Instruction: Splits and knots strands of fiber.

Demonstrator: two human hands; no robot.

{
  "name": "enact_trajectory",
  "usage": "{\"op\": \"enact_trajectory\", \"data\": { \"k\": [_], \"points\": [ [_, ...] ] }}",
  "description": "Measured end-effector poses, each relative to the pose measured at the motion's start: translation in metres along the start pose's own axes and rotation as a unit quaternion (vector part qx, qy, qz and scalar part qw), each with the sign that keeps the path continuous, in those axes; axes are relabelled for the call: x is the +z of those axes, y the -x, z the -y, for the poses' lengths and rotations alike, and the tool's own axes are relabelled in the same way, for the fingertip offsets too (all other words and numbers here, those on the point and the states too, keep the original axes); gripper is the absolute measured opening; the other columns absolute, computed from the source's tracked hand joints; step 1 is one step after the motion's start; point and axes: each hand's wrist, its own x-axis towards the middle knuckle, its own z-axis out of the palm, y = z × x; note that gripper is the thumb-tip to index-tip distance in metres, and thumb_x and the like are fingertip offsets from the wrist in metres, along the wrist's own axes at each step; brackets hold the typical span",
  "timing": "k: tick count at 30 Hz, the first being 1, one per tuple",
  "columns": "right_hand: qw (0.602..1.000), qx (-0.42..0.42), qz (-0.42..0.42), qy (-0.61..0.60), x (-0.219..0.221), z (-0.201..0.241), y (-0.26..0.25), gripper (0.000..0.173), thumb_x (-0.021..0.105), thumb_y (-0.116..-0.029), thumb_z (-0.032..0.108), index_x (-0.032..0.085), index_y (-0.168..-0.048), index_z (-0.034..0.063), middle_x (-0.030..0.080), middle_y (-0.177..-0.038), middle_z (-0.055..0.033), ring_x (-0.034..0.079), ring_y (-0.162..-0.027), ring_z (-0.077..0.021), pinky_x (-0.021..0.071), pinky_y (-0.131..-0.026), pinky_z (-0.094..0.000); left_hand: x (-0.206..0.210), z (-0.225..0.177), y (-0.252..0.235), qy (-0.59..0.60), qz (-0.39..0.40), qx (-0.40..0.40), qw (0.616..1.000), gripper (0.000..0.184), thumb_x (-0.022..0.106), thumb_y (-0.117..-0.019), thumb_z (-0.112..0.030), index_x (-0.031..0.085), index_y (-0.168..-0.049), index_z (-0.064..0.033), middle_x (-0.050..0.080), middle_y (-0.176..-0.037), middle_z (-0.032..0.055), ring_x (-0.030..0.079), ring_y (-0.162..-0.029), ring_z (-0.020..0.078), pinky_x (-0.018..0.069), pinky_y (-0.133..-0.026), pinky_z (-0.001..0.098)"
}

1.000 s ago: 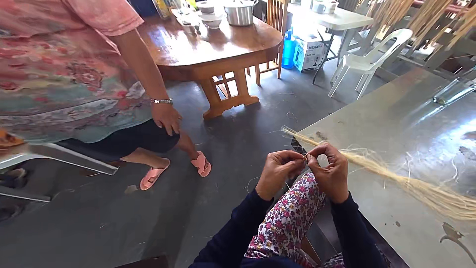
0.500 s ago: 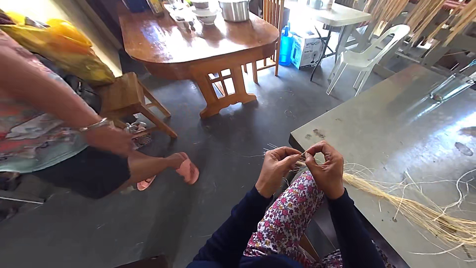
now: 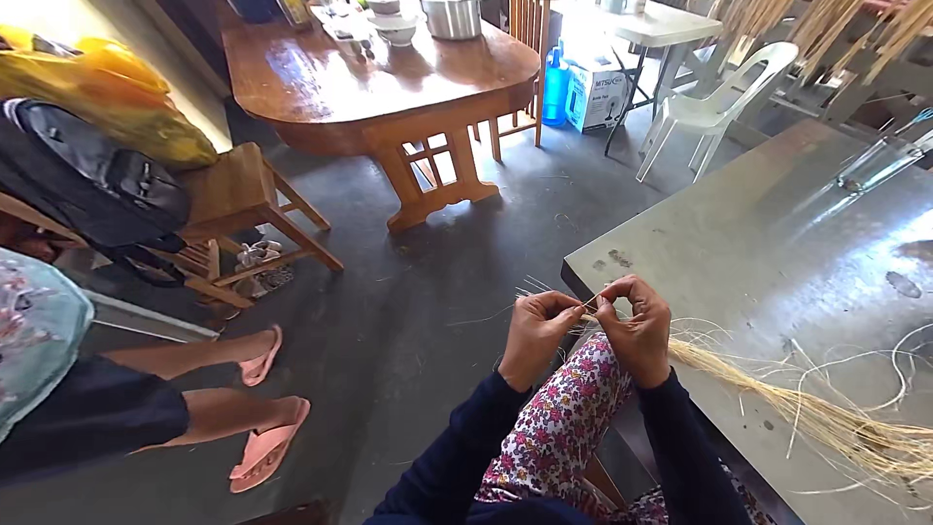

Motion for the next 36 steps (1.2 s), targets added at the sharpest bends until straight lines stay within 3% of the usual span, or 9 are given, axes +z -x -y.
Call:
{"op": "enact_trajectory", "data": {
  "k": [6, 14, 26, 31, 36],
  "points": [
    [0.975, 0.144, 0.08, -0.147, -0.01, 0.0, -0.002, 0.015, 0.064, -0.0903, 0.0, 0.071, -0.104, 0.0024, 0.073, -0.087, -0.0004, 0.069, -0.078, -0.0049, 0.0593, -0.074, -0.0234, -0.002, -0.001, -0.001, 0.032, -0.009, -0.021, 0.999, 0.016, 0.065, -0.0917, 0.003, 0.072, -0.081, -0.0055, 0.06, -0.06, -0.0075, 0.045, -0.048, -0.0037, 0.038, -0.047, 0.0136],
    [0.952, 0.176, 0.054, -0.245, -0.007, 0.0, 0.001, 0.012, 0.066, -0.088, -0.003, 0.075, -0.091, 0.0052, 0.074, -0.079, 0.0001, 0.069, -0.072, -0.0057, 0.0602, -0.074, -0.0254, 0.004, 0.004, 0.0, 0.032, 0.001, 0.012, 0.999, 0.014, 0.066, -0.0912, 0.002, 0.073, -0.082, -0.0054, 0.061, -0.061, -0.0078, 0.046, -0.05, -0.0043, 0.0384, -0.049, 0.0136],
    [0.944, 0.182, 0.04, -0.273, -0.009, -0.002, 0.003, 0.016, 0.065, -0.0875, -0.006, 0.075, -0.09, 0.0053, 0.075, -0.079, -0.0013, 0.071, -0.072, -0.0073, 0.0614, -0.074, -0.0267, 0.008, 0.004, 0.001, 0.051, 0.003, 0.011, 0.999, 0.013, 0.069, -0.0889, 0.004, 0.074, -0.082, -0.0055, 0.064, -0.063, -0.0067, 0.048, -0.05, -0.0043, 0.0399, -0.049, 0.0136],
    [0.932, 0.201, 0.022, -0.3, -0.007, -0.001, 0.004, 0.017, 0.064, -0.0876, -0.007, 0.074, -0.089, 0.0057, 0.074, -0.078, -0.0027, 0.071, -0.07, -0.0096, 0.0622, -0.073, -0.0284, 0.011, 0.006, 0.003, -0.015, -0.016, 0.062, 0.998, 0.008, 0.073, -0.0859, 0.003, 0.075, -0.085, -0.0045, 0.069, -0.069, -0.0061, 0.059, -0.06, -0.0032, 0.0504, -0.059, 0.0151],
    [0.944, 0.2, 0.003, -0.263, -0.005, 0.004, 0.005, 0.016, 0.064, -0.0871, -0.008, 0.073, -0.089, 0.0048, 0.073, -0.077, -0.0018, 0.07, -0.068, -0.0086, 0.0615, -0.071, -0.0267, 0.015, 0.006, 0.006, -0.083, -0.027, 0.106, 0.991, 0.005, 0.072, -0.0859, 0.003, 0.075, -0.086, -0.0019, 0.068, -0.069, -0.0064, 0.056, -0.059, -0.0068, 0.048, -0.057, 0.0121]
  ]
}}
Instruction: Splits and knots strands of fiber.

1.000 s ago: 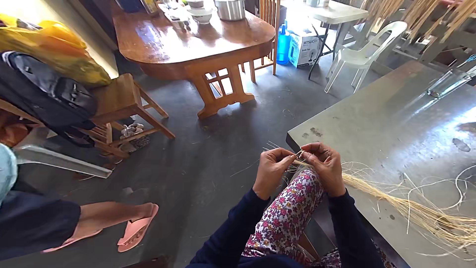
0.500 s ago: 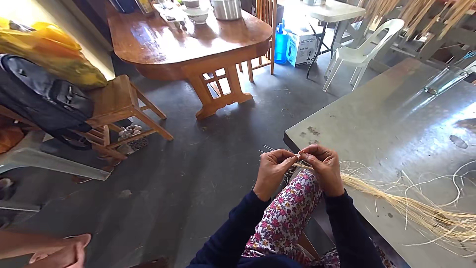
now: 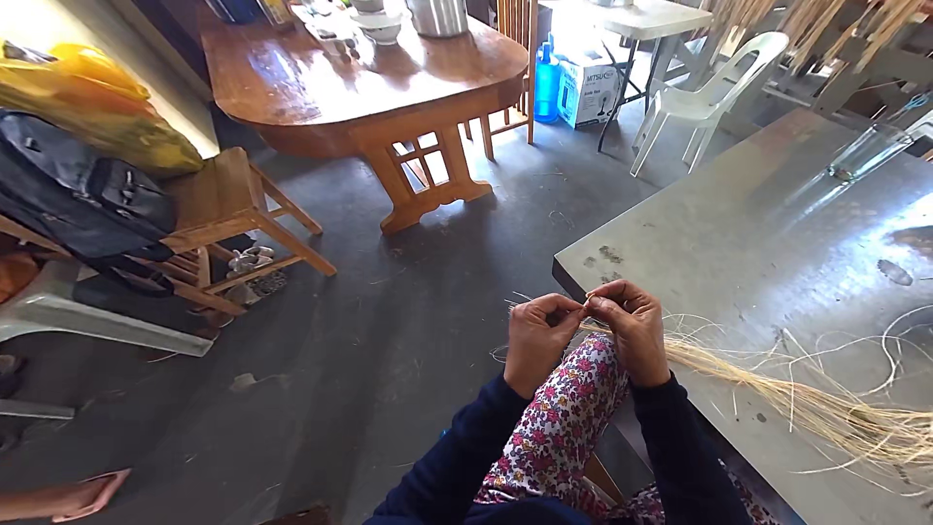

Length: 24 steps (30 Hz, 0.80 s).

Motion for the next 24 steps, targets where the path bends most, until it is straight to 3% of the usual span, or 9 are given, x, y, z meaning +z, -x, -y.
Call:
{"op": "enact_trajectory", "data": {
  "k": [9, 16, 24],
  "points": [
    [0.992, -0.055, -0.054, 0.097, 0.008, -0.001, 0.005, 0.012, 0.065, -0.0867, -0.006, 0.067, -0.087, 0.0061, 0.07, -0.072, 0.0023, 0.066, -0.063, -0.0029, 0.0574, -0.063, -0.0205, 0.004, 0.0, -0.001, -0.006, 0.002, -0.009, 1.0, 0.006, 0.073, -0.0842, 0.004, 0.073, -0.083, -0.0021, 0.067, -0.068, -0.0061, 0.056, -0.059, -0.0066, 0.0478, -0.057, 0.012],
    [0.985, -0.095, -0.097, 0.107, 0.014, -0.007, 0.007, 0.012, 0.062, -0.0864, -0.005, 0.066, -0.088, 0.0056, 0.072, -0.076, 0.0009, 0.068, -0.064, -0.0037, 0.0582, -0.061, -0.0202, 0.005, 0.002, -0.004, 0.092, 0.015, -0.081, 0.992, 0.012, 0.072, -0.0846, 0.005, 0.072, -0.078, -0.0049, 0.066, -0.065, -0.0061, 0.055, -0.056, -0.0031, 0.0467, -0.055, 0.0153],
    [0.994, 0.074, 0.053, -0.052, -0.008, 0.008, -0.005, 0.018, 0.056, -0.0906, -0.003, 0.07, -0.102, -0.0007, 0.075, -0.087, -0.01, 0.074, -0.079, -0.0181, 0.0639, -0.08, -0.0357, -0.003, 0.002, -0.006, 0.219, -0.001, -0.155, 0.963, 0.019, 0.066, -0.0866, 0.01, 0.071, -0.076, -0.0053, 0.064, -0.061, -0.0031, 0.047, -0.047, -0.0028, 0.0388, -0.046, 0.0133]
  ]
}}
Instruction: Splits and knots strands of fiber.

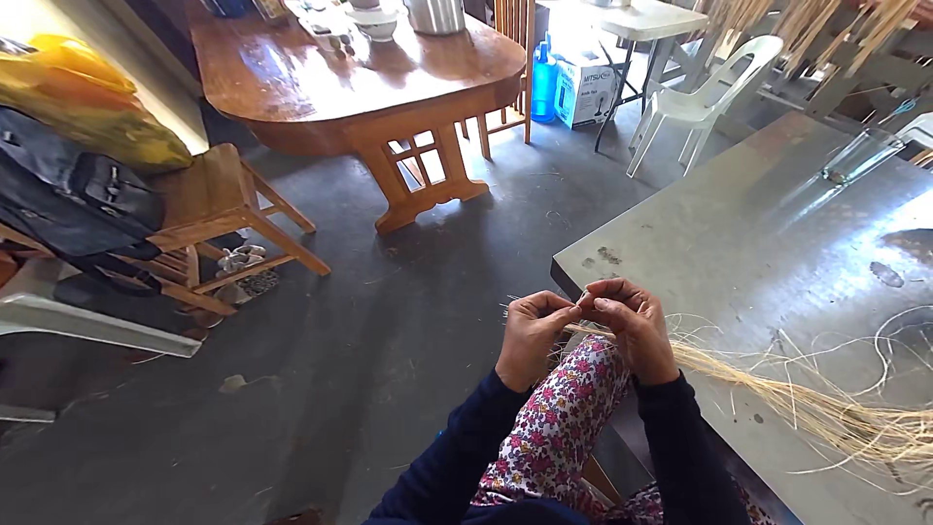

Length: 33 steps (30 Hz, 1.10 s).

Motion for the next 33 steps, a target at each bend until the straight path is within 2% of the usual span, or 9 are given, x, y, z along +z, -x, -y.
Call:
{"op": "enact_trajectory", "data": {
  "k": [2, 7, 12, 18, 23, 26, 30, 33],
  "points": [
    [1.0, 0.018, 0.008, -0.004, 0.002, 0.001, 0.0, 0.015, 0.061, -0.0917, -0.001, 0.071, -0.102, -0.0008, 0.075, -0.085, -0.009, 0.074, -0.078, -0.0164, 0.0639, -0.08, -0.0348, 0.0, 0.0, 0.0, 0.014, 0.006, -0.004, 1.0, 0.019, 0.066, -0.0864, 0.01, 0.072, -0.076, -0.0052, 0.064, -0.061, -0.0027, 0.047, -0.047, -0.0031, 0.0379, -0.046, 0.0132],
    [1.0, 0.009, -0.014, -0.008, 0.008, -0.004, 0.0, 0.011, 0.065, -0.0907, -0.007, 0.072, -0.087, 0.001, 0.074, -0.079, -0.0081, 0.073, -0.072, -0.0143, 0.0641, -0.077, -0.0328, 0.002, 0.001, 0.002, 0.022, 0.008, -0.002, 1.0, 0.019, 0.066, -0.0863, 0.009, 0.072, -0.076, -0.0054, 0.064, -0.062, -0.0024, 0.047, -0.048, -0.0028, 0.0385, -0.046, 0.0133],
    [0.999, -0.003, -0.038, 0.021, 0.011, -0.007, -0.001, 0.013, 0.067, -0.0892, -0.011, 0.074, -0.087, -0.0001, 0.075, -0.078, -0.0081, 0.074, -0.071, -0.0136, 0.0644, -0.076, -0.032, 0.002, 0.004, 0.002, 0.038, -0.015, 0.016, 0.999, 0.02, 0.064, -0.0878, 0.01, 0.072, -0.077, -0.0046, 0.064, -0.062, -0.0017, 0.048, -0.048, -0.0025, 0.0385, -0.046, 0.0131],
    [0.996, -0.084, 0.008, 0.027, 0.002, -0.017, -0.002, 0.011, 0.072, -0.0864, -0.006, 0.075, -0.087, 0.0041, 0.075, -0.089, -0.0049, 0.071, -0.078, -0.0109, 0.0623, -0.076, -0.0288, 0.005, 0.004, 0.004, 0.051, -0.027, 0.014, 0.998, 0.021, 0.063, -0.0893, 0.01, 0.071, -0.077, -0.005, 0.061, -0.06, -0.0022, 0.045, -0.047, -0.0024, 0.0369, -0.045, 0.0129],
    [0.995, -0.05, 0.021, -0.088, 0.0, -0.017, -0.002, 0.008, 0.075, -0.0857, 0.005, 0.076, -0.081, 0.0108, 0.073, -0.09, -0.0034, 0.07, -0.084, -0.011, 0.0599, -0.078, -0.0292, 0.009, 0.002, 0.007, 0.07, -0.006, -0.014, 0.997, 0.022, 0.062, -0.0903, 0.009, 0.07, -0.077, -0.005, 0.061, -0.061, -0.0022, 0.043, -0.047, -0.003, 0.0343, -0.044, 0.0127],
    [0.984, -0.007, 0.006, -0.178, 0.005, -0.017, 0.002, 0.011, 0.072, -0.0872, 0.006, 0.077, -0.079, 0.0118, 0.073, -0.09, -0.0038, 0.07, -0.087, -0.0129, 0.0594, -0.082, -0.0306, 0.014, 0.001, 0.009, 0.073, 0.004, -0.02, 0.997, 0.02, 0.063, -0.09, 0.009, 0.071, -0.078, -0.0052, 0.063, -0.062, -0.0017, 0.044, -0.047, -0.0033, 0.0352, -0.044, 0.0128],
    [0.95, 0.089, -0.078, -0.288, 0.019, -0.01, 0.009, 0.025, 0.055, -0.0946, 0.0, 0.072, -0.078, 0.0082, 0.072, -0.084, -0.006, 0.071, -0.083, -0.0152, 0.0599, -0.083, -0.0336, 0.019, 0.003, 0.009, 0.069, 0.007, -0.01, 0.998, 0.018, 0.065, -0.0887, 0.01, 0.072, -0.08, -0.0047, 0.068, -0.068, 0.0003, 0.049, -0.05, -0.0027, 0.0389, -0.047, 0.013],
    [0.922, 0.121, -0.079, -0.359, 0.023, -0.009, 0.011, 0.024, 0.052, -0.0979, 0.004, 0.07, -0.083, 0.0082, 0.072, -0.084, -0.0063, 0.071, -0.084, -0.0159, 0.0597, -0.082, -0.0337, 0.022, 0.004, 0.009, 0.067, -0.002, -0.014, 0.998, 0.017, 0.067, -0.0881, 0.01, 0.072, -0.081, -0.0043, 0.069, -0.069, 0.0006, 0.051, -0.051, -0.0019, 0.0408, -0.047, 0.0133]
  ]
}}
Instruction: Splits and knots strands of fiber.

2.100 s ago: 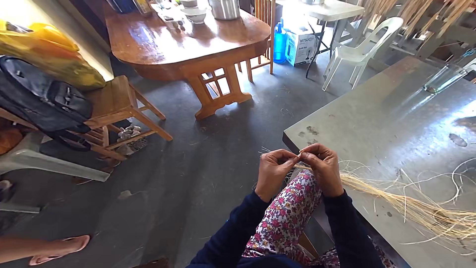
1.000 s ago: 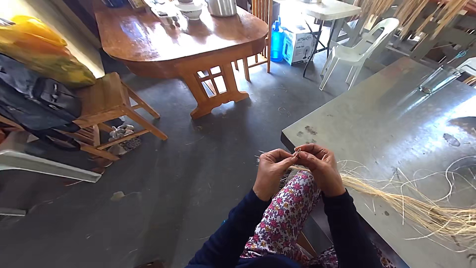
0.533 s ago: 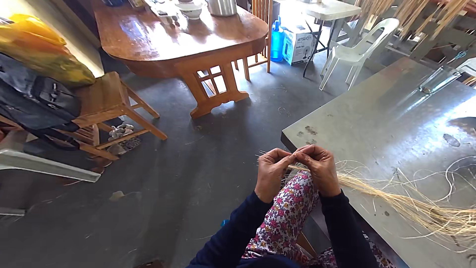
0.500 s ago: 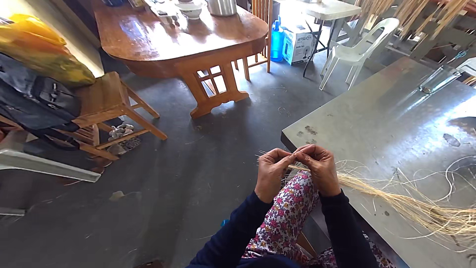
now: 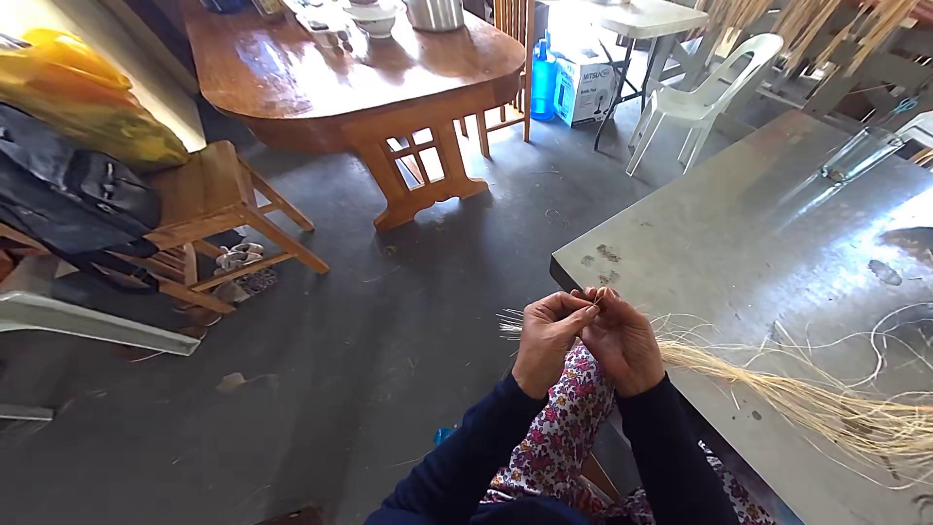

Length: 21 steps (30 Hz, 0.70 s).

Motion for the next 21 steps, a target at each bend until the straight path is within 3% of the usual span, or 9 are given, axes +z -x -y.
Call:
{"op": "enact_trajectory", "data": {
  "k": [5, 9, 21],
  "points": [
    [0.999, 0.009, 0.002, -0.039, -0.002, 0.001, -0.004, 0.027, 0.051, -0.1006, 0.008, 0.071, -0.082, 0.0095, 0.073, -0.085, -0.0068, 0.073, -0.086, -0.0193, 0.0603, -0.085, -0.0377, -0.003, 0.002, 0.0, -0.002, -0.002, 0.002, 1.0, 0.016, 0.066, -0.0896, 0.009, 0.073, -0.081, -0.0029, 0.066, -0.065, -0.0003, 0.047, -0.049, -0.002, 0.0387, -0.046, 0.0135],
    [0.998, 0.003, 0.008, -0.068, -0.001, 0.001, -0.007, 0.026, 0.053, -0.0993, 0.009, 0.072, -0.081, 0.0099, 0.073, -0.084, -0.0053, 0.073, -0.087, -0.0187, 0.0599, -0.087, -0.0371, -0.007, 0.002, 0.001, -0.005, 0.01, 0.01, 1.0, 0.018, 0.064, -0.0909, 0.009, 0.071, -0.081, -0.0043, 0.066, -0.067, -0.0012, 0.051, -0.051, -0.0022, 0.0412, -0.049, 0.0133],
    [0.991, -0.01, -0.057, -0.122, 0.01, 0.001, -0.009, 0.033, 0.047, -0.103, 0.006, 0.072, -0.082, 0.0074, 0.074, -0.084, -0.0045, 0.074, -0.086, -0.0173, 0.0614, -0.088, -0.0365, -0.012, 0.002, 0.001, -0.036, 0.051, 0.004, 0.998, 0.02, 0.061, -0.0914, 0.007, 0.068, -0.08, -0.007, 0.062, -0.067, -0.0046, 0.049, -0.053, -0.0025, 0.0403, -0.05, 0.0133]
  ]
}}
